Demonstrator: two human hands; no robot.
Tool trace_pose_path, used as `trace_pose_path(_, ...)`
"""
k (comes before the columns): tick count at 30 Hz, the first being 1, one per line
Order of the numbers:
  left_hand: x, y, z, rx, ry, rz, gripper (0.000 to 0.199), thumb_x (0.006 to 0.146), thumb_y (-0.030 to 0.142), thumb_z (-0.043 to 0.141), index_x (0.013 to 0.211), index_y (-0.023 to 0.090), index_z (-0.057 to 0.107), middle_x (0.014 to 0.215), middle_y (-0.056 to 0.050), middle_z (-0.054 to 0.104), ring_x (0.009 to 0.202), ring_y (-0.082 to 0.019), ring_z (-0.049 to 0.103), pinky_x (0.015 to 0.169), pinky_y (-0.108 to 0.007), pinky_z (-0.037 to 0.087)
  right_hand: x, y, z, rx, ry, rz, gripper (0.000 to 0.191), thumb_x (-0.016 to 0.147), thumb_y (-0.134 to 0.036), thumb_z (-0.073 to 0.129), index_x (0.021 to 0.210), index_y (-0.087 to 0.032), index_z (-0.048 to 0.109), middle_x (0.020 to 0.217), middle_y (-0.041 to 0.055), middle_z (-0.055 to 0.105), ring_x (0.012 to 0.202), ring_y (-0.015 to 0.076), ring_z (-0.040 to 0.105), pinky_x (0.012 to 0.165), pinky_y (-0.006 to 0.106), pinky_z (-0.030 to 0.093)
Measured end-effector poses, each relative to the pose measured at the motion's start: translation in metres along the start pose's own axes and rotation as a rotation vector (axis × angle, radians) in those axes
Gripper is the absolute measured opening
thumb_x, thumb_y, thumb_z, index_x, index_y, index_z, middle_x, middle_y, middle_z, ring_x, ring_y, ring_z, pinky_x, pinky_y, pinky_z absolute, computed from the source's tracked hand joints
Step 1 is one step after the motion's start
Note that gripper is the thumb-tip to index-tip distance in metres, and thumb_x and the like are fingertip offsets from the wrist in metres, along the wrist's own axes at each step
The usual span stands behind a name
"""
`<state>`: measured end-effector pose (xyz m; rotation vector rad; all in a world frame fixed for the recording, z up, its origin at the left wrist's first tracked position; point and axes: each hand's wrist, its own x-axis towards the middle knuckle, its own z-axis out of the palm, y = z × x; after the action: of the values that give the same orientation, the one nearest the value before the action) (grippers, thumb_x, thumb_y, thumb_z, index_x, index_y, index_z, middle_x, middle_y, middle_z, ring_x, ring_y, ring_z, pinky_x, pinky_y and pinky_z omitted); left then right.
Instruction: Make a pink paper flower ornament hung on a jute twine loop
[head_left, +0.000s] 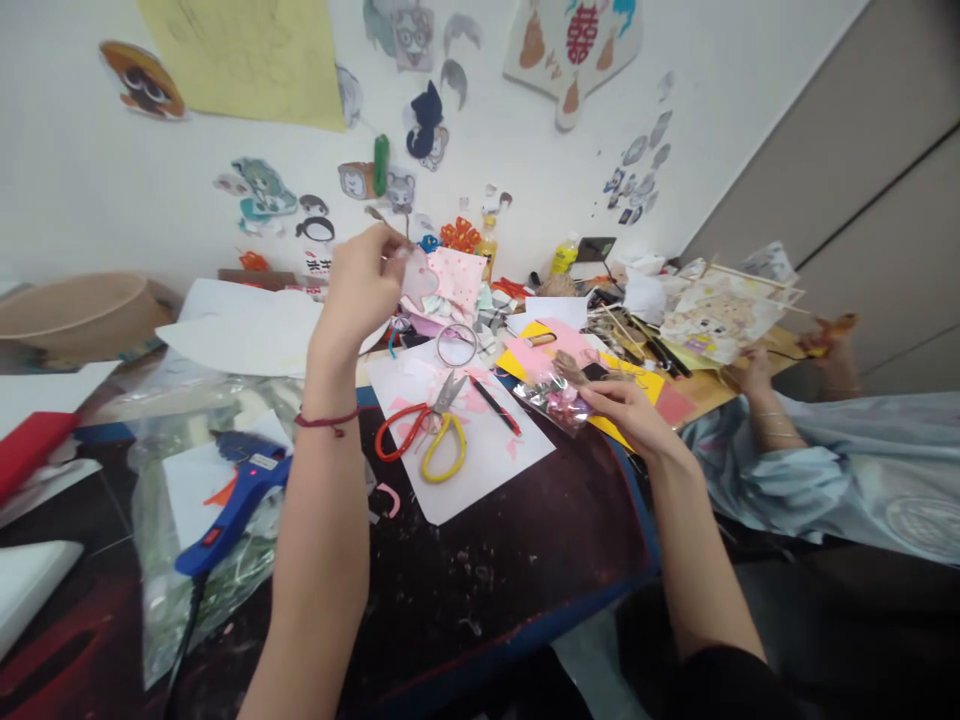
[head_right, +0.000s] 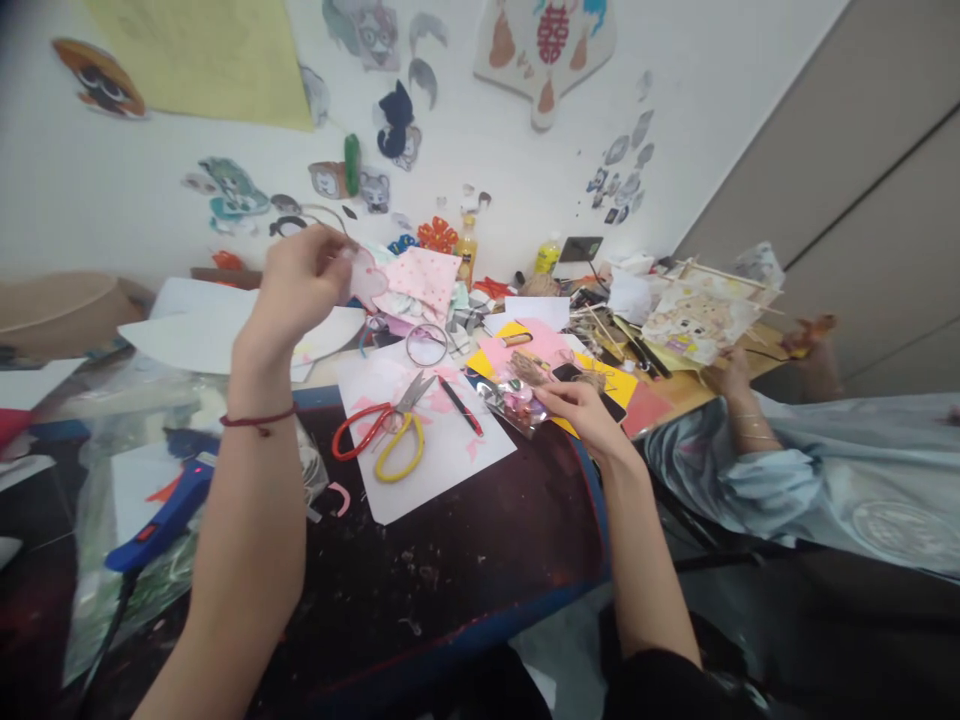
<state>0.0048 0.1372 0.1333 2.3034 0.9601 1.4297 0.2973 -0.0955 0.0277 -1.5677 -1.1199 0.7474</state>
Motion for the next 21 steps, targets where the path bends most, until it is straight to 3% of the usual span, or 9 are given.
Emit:
trace_pose_path(4, 0.000, 0.000, 0.005, 0.006, 0.013, -0.010, 0.027, 0.081, 0.009, 0.051, 0.100, 0.017, 0.069, 0.100, -0.008, 0.075, 0.096, -0.022, 0.067, 0.092, -0.032, 0.050, 0.028, -0.021, 0.033, 0.125, -0.135, -0.085, 0.037, 0.077, -0.055, 0.078, 0.084, -0.019, 0.081, 0.086, 0.0063, 0.076, 0.077, 0.0190, 0.068, 0.075, 0.033, 0.056)
trace_pose_path(9, 0.001, -0.010, 0.004, 0.011, -0.021, -0.025, 0.023, 0.082, 0.014, 0.053, 0.097, 0.017, 0.070, 0.097, -0.007, 0.075, 0.091, -0.020, 0.067, 0.089, -0.031, 0.051, 0.060, -0.055, 0.076, 0.249, -0.164, -0.239, 0.036, 0.078, -0.052, 0.079, 0.096, -0.022, 0.081, 0.099, 0.0046, 0.078, 0.094, 0.0202, 0.070, 0.093, 0.035, 0.055)
trace_pose_path(12, 0.000, -0.022, -0.003, 0.115, -0.089, -0.074, 0.026, 0.080, 0.014, 0.053, 0.096, 0.017, 0.072, 0.097, -0.007, 0.076, 0.091, -0.021, 0.067, 0.091, -0.033, 0.051, 0.080, -0.076, 0.097, 0.327, -0.175, -0.329, 0.035, 0.076, -0.049, 0.082, 0.099, -0.022, 0.081, 0.098, 0.0044, 0.079, 0.094, 0.0215, 0.071, 0.096, 0.038, 0.056)
trace_pose_path(17, -0.006, -0.048, -0.022, 0.265, -0.136, -0.145, 0.023, 0.080, 0.016, 0.056, 0.092, 0.019, 0.076, 0.088, -0.008, 0.077, 0.085, -0.025, 0.070, 0.087, -0.037, 0.053, 0.116, -0.123, 0.115, 0.379, -0.291, -0.426, 0.030, 0.078, -0.045, 0.082, 0.092, -0.019, 0.082, 0.084, 0.0034, 0.078, 0.080, 0.0185, 0.072, 0.084, 0.034, 0.060)
trace_pose_path(21, -0.014, -0.068, -0.030, 0.397, -0.171, -0.225, 0.019, 0.085, 0.015, 0.057, 0.084, 0.018, 0.076, 0.090, -0.011, 0.077, 0.092, -0.028, 0.070, 0.090, -0.042, 0.053, 0.137, -0.158, 0.117, 0.308, -0.424, -0.502, 0.030, 0.078, -0.046, 0.082, 0.087, -0.017, 0.081, 0.081, 0.0046, 0.076, 0.078, 0.0186, 0.072, 0.080, 0.034, 0.061)
